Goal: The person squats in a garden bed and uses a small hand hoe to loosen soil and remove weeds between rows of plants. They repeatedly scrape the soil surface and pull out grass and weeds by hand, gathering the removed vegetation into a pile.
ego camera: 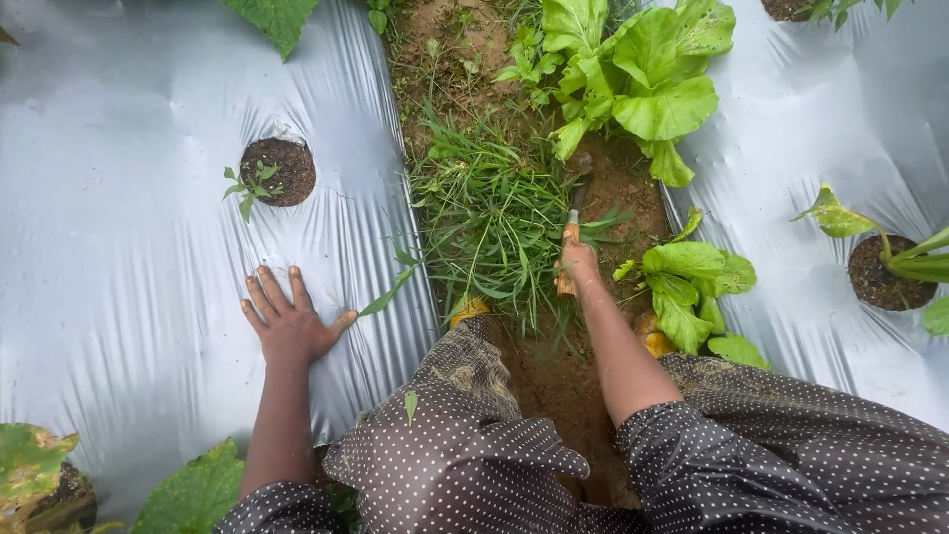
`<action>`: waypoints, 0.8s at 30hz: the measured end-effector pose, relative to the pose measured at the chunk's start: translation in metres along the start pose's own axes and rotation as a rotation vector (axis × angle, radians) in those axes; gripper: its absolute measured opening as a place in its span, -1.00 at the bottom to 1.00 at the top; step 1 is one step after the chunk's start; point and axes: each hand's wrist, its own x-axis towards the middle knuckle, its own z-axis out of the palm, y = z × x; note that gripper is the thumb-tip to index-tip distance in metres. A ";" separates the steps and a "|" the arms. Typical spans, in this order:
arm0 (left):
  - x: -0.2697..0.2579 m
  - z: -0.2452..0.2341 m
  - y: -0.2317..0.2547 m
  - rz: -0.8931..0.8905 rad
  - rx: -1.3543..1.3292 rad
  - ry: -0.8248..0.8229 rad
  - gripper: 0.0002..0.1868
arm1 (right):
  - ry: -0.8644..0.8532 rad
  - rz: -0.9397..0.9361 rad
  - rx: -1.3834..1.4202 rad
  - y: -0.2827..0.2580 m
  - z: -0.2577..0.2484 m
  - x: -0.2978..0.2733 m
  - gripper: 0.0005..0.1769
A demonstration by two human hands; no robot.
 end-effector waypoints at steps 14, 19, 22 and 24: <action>0.007 -0.009 0.006 -0.012 -0.004 0.005 0.42 | 0.002 -0.025 0.000 -0.016 0.005 -0.015 -0.36; 0.000 -0.002 0.002 -0.009 0.002 0.012 0.44 | -0.002 -0.042 0.005 -0.002 0.008 -0.060 -0.38; 0.001 -0.001 -0.001 -0.013 0.011 0.012 0.43 | -0.022 -0.045 -0.202 0.043 0.002 -0.049 -0.31; 0.000 -0.001 0.001 -0.007 -0.015 0.001 0.44 | -0.023 -0.062 -0.285 0.045 -0.009 -0.045 -0.32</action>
